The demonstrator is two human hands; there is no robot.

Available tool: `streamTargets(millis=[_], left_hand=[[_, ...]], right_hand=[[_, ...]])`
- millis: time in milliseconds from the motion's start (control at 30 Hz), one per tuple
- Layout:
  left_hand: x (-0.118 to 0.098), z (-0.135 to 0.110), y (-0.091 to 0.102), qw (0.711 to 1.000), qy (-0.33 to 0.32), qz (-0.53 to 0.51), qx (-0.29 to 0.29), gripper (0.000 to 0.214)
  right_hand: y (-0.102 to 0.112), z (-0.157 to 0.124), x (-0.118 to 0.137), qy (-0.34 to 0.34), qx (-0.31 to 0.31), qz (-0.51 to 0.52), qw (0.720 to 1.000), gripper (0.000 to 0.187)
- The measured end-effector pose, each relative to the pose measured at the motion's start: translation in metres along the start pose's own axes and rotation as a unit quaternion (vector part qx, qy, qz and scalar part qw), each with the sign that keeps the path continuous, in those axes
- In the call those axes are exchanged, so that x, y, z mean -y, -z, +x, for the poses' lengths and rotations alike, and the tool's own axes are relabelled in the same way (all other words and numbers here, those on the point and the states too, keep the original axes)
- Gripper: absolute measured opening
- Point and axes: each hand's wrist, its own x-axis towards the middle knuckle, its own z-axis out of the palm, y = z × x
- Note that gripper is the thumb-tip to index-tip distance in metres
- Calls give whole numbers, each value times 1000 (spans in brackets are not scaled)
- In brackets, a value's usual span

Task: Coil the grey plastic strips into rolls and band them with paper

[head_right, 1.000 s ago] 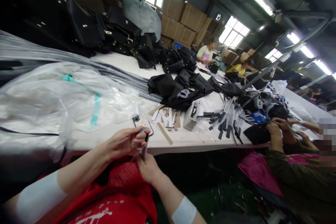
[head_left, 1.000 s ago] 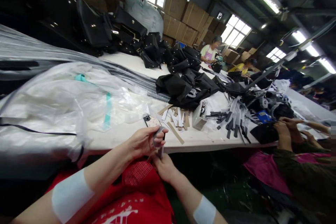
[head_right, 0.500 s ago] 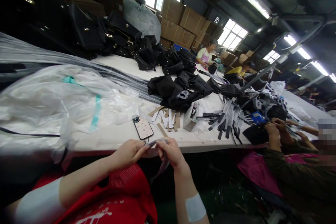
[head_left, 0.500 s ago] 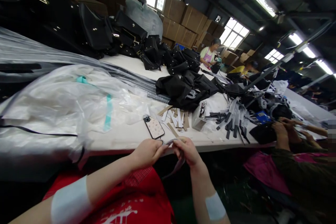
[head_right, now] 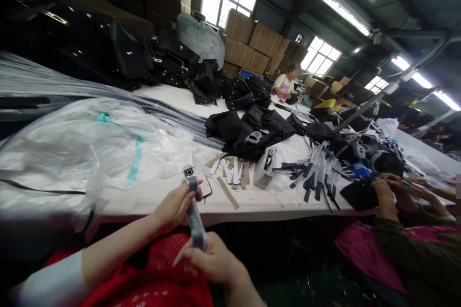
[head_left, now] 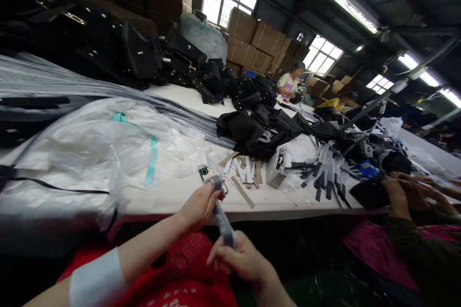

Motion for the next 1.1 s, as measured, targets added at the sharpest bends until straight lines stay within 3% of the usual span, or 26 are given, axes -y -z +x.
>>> streamTargets(millis=[100,167,233,300,367,433,500,567,633,700,767,833,900,1000,1100], left_hand=[[7,-17,-11,984,-28,139,105,35],[4,-25,-18,978,45,110,170,46],[-2,-27,-20,958,166,-9,234,57],[-6,-25,-18,909,276,-174,258,61],[-8,-20,-13,847,348,-319,246,59],[-8,-14,-8,792,381,-418,229,55],[-10,-7,-3,763,378,-479,213,49],[-12,0,0,780,335,-503,161,40],[-12,5,1,854,255,-450,61,34],[-7,7,1,947,150,-281,-30,31],[0,3,0,996,55,-57,-41,28],[6,-5,-3,994,2,101,42,28],[6,-13,-7,979,7,141,147,36],[1,-19,-11,959,126,20,253,57],[-1,-17,-8,911,261,-194,254,64]], right_hand=[[42,-14,20,14,-113,-4,993,51],[64,-16,28,29,-207,-95,973,41],[73,-15,30,60,-246,-179,951,33],[69,-12,25,90,-199,-189,957,40],[56,-8,17,104,-140,-160,972,47],[42,-3,9,101,-138,-160,972,49],[26,4,1,80,-172,-173,966,44],[12,8,-4,35,-167,-167,971,36],[0,5,-4,-13,-86,-135,987,35],[-5,-3,1,-37,17,-79,996,37],[3,-13,9,-23,41,-12,999,43],[22,-19,17,-2,-25,22,999,49],[45,-19,21,5,-112,-21,993,49],[70,-11,16,0,-177,-193,965,38],[72,-5,4,17,-136,-246,959,35]])
